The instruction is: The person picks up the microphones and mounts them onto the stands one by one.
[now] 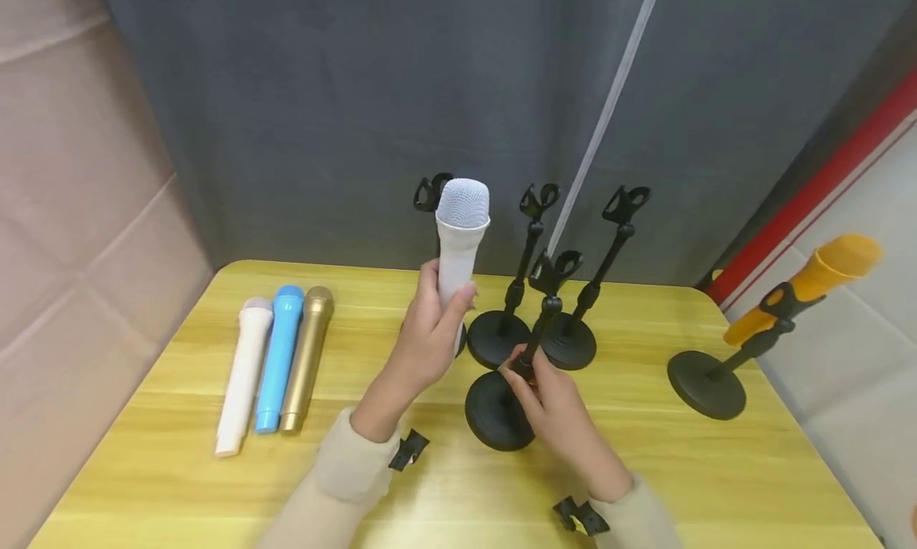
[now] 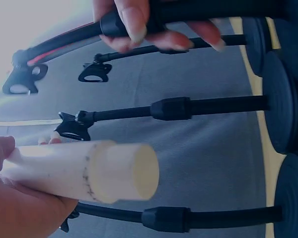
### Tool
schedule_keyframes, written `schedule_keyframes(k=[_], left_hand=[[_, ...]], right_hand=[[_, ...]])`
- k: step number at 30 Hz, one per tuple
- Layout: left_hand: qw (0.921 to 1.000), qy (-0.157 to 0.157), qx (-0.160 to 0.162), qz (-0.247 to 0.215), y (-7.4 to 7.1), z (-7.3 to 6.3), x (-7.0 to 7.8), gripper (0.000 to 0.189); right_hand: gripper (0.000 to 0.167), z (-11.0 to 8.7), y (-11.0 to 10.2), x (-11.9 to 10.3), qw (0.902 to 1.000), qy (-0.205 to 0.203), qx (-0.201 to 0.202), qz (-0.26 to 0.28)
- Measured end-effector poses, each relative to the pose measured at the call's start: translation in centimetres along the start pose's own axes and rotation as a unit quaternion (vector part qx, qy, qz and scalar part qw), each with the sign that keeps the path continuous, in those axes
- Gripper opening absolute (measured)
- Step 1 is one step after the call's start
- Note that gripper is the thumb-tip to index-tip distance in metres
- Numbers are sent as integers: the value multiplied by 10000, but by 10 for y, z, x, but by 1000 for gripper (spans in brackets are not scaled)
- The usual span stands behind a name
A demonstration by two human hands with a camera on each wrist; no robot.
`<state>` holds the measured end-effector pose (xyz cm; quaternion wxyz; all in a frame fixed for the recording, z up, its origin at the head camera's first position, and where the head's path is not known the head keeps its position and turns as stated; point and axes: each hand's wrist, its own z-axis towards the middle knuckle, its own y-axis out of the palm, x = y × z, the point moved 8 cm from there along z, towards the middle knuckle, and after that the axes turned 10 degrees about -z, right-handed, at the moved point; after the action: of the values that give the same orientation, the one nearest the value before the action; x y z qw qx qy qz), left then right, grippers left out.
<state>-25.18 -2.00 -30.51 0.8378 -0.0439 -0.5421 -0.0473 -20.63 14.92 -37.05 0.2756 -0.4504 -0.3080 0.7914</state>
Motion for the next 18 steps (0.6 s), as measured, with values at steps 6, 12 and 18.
schedule_keyframes(k=[6,12,18], left_hand=[[9999,155,72,-27,0,9,9,48],[9992,303,112,-240,-5,16,13,48],[9949,788,-22,-628,-9,19,22,39]], right_hand=[[20,8,18,-16,9996,-197,-190,10],[23,13,32,-32,9978,-557,-371,32],[23,12,39,-42,9968,-673,-421,111]])
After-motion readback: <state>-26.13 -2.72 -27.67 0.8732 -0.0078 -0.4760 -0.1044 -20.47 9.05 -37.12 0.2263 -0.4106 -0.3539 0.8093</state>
